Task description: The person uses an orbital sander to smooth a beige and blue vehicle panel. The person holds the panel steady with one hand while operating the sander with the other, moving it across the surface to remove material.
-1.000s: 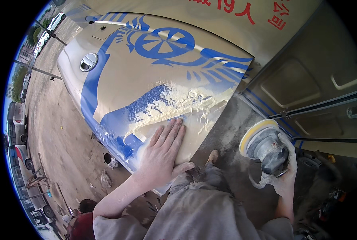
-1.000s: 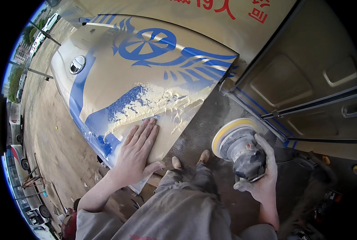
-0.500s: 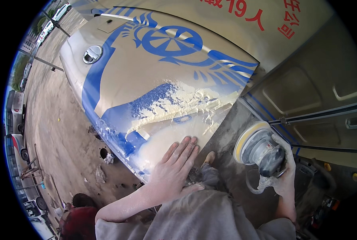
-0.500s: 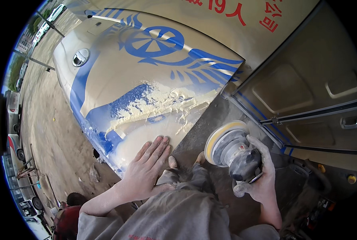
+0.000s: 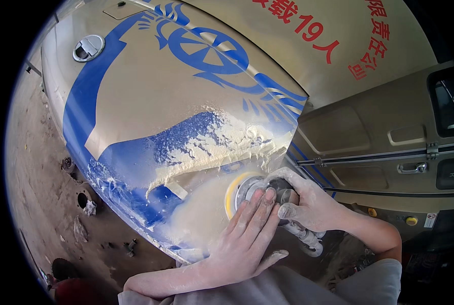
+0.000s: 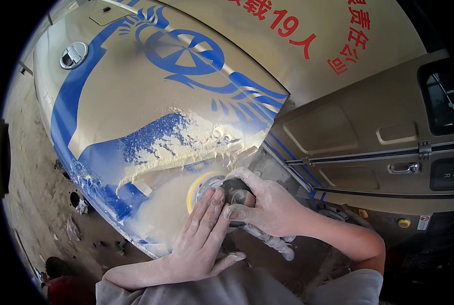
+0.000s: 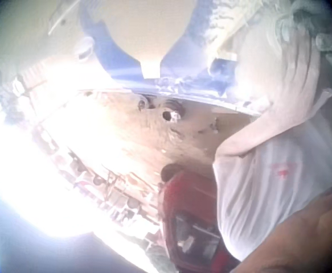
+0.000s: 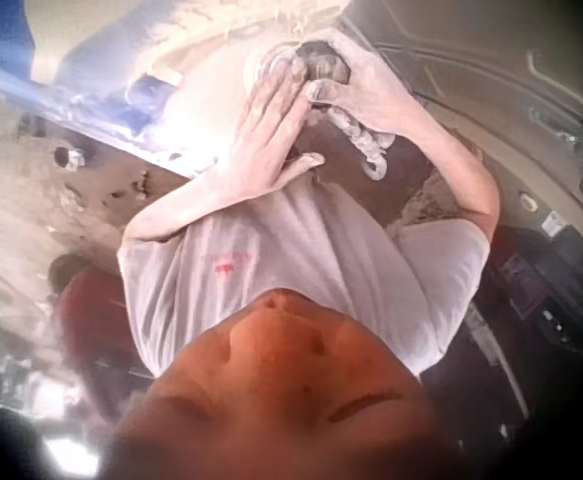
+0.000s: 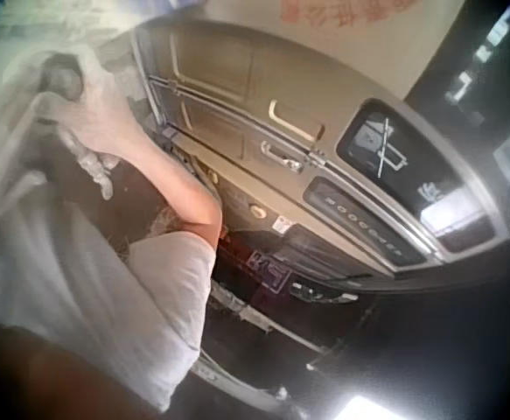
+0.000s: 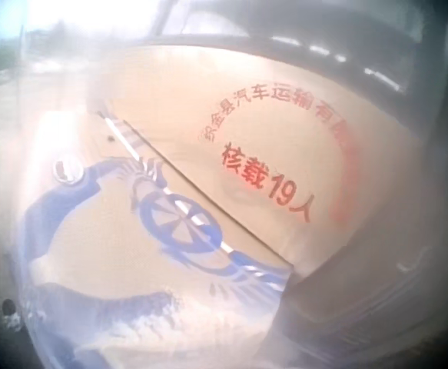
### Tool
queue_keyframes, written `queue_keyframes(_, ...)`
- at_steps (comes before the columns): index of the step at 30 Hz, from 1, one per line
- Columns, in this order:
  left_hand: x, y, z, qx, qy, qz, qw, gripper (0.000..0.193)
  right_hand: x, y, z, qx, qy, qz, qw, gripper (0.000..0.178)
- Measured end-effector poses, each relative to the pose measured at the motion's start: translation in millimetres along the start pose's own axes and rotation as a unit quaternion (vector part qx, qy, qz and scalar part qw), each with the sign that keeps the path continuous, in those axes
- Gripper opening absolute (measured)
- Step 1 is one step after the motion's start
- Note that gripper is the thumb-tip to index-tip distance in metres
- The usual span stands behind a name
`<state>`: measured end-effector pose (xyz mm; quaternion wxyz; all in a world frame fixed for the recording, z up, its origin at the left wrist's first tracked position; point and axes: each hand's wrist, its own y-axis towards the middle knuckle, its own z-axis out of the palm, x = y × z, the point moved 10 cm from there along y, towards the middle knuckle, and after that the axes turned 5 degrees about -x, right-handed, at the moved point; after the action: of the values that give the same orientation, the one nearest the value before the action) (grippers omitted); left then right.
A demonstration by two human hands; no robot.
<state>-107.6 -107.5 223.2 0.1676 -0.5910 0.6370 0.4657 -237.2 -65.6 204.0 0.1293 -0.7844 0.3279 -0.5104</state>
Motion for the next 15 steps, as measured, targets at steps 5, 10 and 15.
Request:
queue_keyframes(5, 8.5, 9.7, -7.9, -0.063, -0.022, -0.024, 0.997, 0.096, 12.2, 9.2, 1.6, -0.023, -0.022, -0.013, 0.999, 0.059)
queue_keyframes(10, 3.9, 14.3, 2.1, -0.028, -0.039, -0.03, 0.998, 0.088, 20.9, 7.1, -2.4, -0.043, -0.051, -0.06, 0.996, 0.052)
queue_keyframes(15, 15.8, 17.0, -17.4, -0.049, -0.04, -0.031, 0.998, 0.091, 31.0, 21.8, 0.6, -0.016, -0.038, -0.031, 0.999, 0.058)
